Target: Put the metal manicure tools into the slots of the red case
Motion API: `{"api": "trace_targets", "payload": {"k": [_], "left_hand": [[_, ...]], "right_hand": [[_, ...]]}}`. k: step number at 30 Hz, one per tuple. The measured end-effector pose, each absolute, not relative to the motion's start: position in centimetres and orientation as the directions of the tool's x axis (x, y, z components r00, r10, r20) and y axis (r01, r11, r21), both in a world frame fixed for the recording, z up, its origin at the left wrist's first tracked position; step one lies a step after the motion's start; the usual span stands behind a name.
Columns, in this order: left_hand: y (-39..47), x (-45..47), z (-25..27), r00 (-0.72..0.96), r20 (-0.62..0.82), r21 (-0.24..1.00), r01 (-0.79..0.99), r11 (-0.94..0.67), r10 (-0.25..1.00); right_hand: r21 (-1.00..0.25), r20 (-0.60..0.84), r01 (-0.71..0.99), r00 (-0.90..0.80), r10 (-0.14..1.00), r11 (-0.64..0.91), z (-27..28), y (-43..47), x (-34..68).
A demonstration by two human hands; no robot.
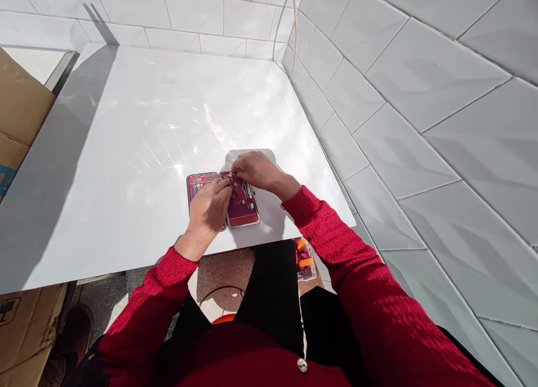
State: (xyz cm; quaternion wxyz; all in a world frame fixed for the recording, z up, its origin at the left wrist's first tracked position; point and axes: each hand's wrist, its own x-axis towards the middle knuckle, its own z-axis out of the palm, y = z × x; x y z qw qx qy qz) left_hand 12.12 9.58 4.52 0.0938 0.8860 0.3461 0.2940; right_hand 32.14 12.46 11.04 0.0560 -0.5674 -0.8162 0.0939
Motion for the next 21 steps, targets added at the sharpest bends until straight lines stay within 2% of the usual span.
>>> {"api": "trace_targets", "payload": {"k": [9, 12, 14, 17, 19, 21], "left_hand": [[9.6, 12.0, 4.5, 0.580, 0.496, 0.385, 0.520, -0.762, 0.646], [9.7, 11.9, 4.4, 0.578, 0.521, 0.352, 0.525, -0.775, 0.628], [9.8, 11.9, 4.1, 0.568, 0.536, 0.349, 0.524, -0.777, 0.624], [9.9, 11.8, 3.8, 0.532, 0.563, 0.366, 0.526, -0.768, 0.633], [10.0, 11.8, 3.7, 0.517, 0.563, 0.377, 0.534, -0.757, 0.645], [10.0, 11.8, 4.0, 0.521, 0.547, 0.383, 0.540, -0.749, 0.655]], "right_hand": [[-0.383, 0.034, 0.876, -0.304, 0.952, 0.294, 10.1, 12.5, 31.7], [-0.453, 0.125, 0.846, -0.251, 0.960, 0.280, 10.0, 11.0, 32.2], [-0.503, 0.219, 0.831, -0.144, 0.965, 0.238, 10.1, 9.7, 33.5], [-0.491, 0.277, 0.871, 0.137, 0.951, 0.017, 10.2, 7.9, 36.6], [-0.426, 0.219, 0.885, 0.302, 0.928, -0.188, 10.2, 6.9, 38.6], [-0.362, 0.130, 0.880, 0.376, 0.918, -0.309, 10.2, 6.0, 39.9]]}}
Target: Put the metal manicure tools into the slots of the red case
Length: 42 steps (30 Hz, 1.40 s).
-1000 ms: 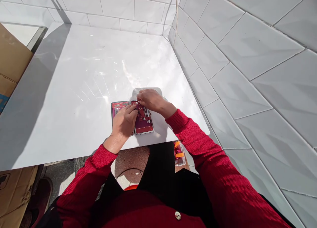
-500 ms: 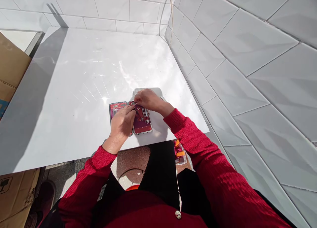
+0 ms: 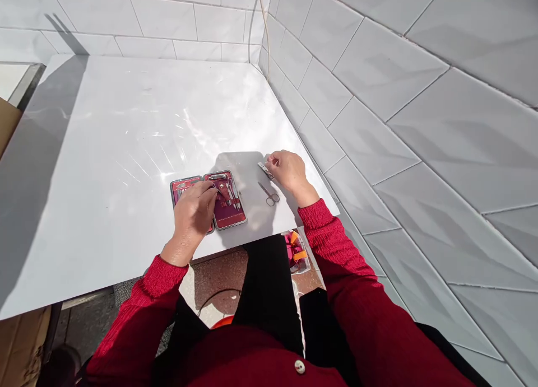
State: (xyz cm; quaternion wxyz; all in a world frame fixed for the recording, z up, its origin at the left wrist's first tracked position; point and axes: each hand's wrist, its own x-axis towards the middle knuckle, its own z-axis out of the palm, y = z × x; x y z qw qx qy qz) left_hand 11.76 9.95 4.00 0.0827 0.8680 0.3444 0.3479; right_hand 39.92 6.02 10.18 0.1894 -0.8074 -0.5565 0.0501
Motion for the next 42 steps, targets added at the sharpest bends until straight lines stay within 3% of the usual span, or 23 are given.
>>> {"api": "trace_targets", "payload": {"k": [4, 10, 19, 25, 33, 37, 42], "left_hand": [[9.5, 11.6, 5.0, 0.516, 0.531, 0.383, 0.561, -0.734, 0.672], [7.4, 10.4, 5.7, 0.451, 0.635, 0.359, 0.547, -0.756, 0.628], [4.2, 7.8, 5.5, 0.419, 0.604, 0.404, 0.572, -0.714, 0.678], [4.3, 6.6, 5.2, 0.362, 0.583, 0.436, 0.616, -0.656, 0.727], [4.6, 5.8, 4.2, 0.258, 0.516, 0.553, 0.628, -0.548, 0.817], [5.0, 5.8, 4.3, 0.281, 0.484, 0.506, 0.683, -0.527, 0.829], [5.2, 4.9, 4.5, 0.281, 0.515, 0.411, 0.748, -0.521, 0.810]], "right_hand": [[-0.291, 0.036, 0.885, 0.389, 0.921, -0.362, 9.7, 5.1, 40.3], [-0.262, 0.032, 0.891, 0.393, 0.919, -0.372, 8.6, 5.3, 39.6], [-0.372, 0.043, 0.855, 0.405, 0.913, -0.361, 7.9, 3.9, 39.3], [-0.409, 0.123, 0.846, 0.422, 0.898, -0.341, 6.8, 2.9, 38.8], [-0.666, 0.260, 0.712, 0.502, 0.825, -0.223, 4.5, 0.6, 38.7], [-0.719, 0.243, 0.657, 0.541, 0.805, -0.225, 3.7, -0.1, 38.5], [-0.697, 0.255, 0.681, 0.528, 0.810, -0.224, 3.7, -0.4, 38.2]]}}
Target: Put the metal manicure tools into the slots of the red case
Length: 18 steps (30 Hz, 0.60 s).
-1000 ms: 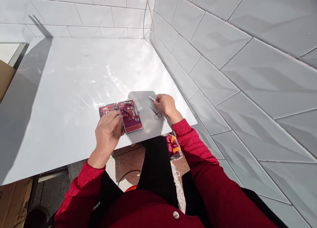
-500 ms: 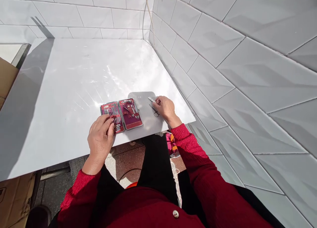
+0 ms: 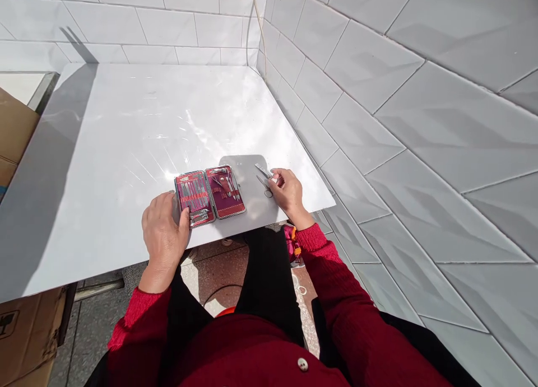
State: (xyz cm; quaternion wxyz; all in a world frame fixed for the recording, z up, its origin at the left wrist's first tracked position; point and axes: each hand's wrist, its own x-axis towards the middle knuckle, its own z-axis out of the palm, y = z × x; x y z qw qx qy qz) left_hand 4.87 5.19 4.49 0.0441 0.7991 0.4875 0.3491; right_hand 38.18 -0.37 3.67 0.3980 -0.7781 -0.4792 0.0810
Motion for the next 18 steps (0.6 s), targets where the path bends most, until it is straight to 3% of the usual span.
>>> {"api": "trace_targets", "payload": {"k": [4, 15, 18], "left_hand": [[5.5, 3.9, 4.1, 0.286, 0.529, 0.373, 0.767, -0.522, 0.799], [6.5, 4.2, 4.1, 0.234, 0.528, 0.427, 0.757, -0.494, 0.816], [6.5, 4.2, 4.4, 0.223, 0.510, 0.443, 0.760, -0.476, 0.831]], "right_hand": [[-0.675, 0.259, 0.703, 0.509, 0.821, -0.223, 3.7, -0.5, 38.0], [-0.606, 0.311, 0.754, 0.518, 0.797, -0.254, 5.4, -1.8, 36.2], [-0.561, 0.115, 0.795, 0.349, 0.930, -0.229, 6.7, -2.5, 33.0]]}}
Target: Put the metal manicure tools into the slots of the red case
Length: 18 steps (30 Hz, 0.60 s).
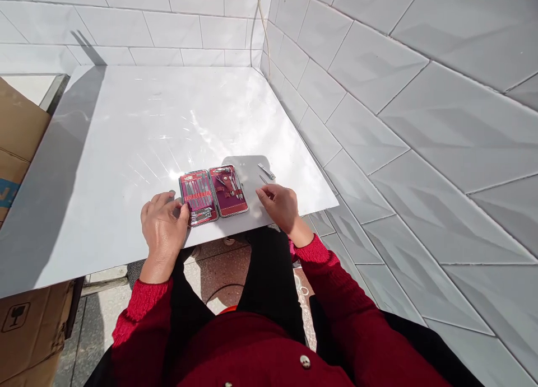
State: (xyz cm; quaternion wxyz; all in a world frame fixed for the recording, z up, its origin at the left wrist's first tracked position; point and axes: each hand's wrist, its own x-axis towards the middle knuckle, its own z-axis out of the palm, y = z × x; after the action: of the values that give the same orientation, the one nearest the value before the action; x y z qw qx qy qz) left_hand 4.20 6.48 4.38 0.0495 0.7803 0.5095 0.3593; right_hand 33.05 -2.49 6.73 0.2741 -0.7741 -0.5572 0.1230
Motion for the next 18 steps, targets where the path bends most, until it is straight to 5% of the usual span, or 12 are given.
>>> {"api": "trace_targets", "payload": {"k": [5, 8, 13, 18], "left_hand": [[6.0, 4.3, 4.9, 0.235, 0.440, 0.459, 0.771, -0.442, 0.867], [5.8, 4.6, 4.8, 0.209, 0.417, 0.490, 0.768, -0.412, 0.885], [5.9, 4.8, 4.7, 0.133, 0.377, 0.595, 0.724, -0.350, 0.917], [5.3, 5.2, 5.2, 0.028, 0.264, 0.775, 0.588, -0.230, 0.964]], "right_hand": [[-0.355, -0.109, 0.885, 0.280, 0.954, -0.300, 8.5, -1.1, 29.1], [-0.335, -0.154, 0.883, 0.292, 0.944, -0.328, 8.9, -0.2, 29.0], [-0.566, -0.102, 0.769, 0.293, 0.951, -0.297, 8.1, -0.7, 30.1], [-0.901, -0.196, 0.320, 0.305, 0.932, -0.294, 6.4, -1.2, 30.3]]}}
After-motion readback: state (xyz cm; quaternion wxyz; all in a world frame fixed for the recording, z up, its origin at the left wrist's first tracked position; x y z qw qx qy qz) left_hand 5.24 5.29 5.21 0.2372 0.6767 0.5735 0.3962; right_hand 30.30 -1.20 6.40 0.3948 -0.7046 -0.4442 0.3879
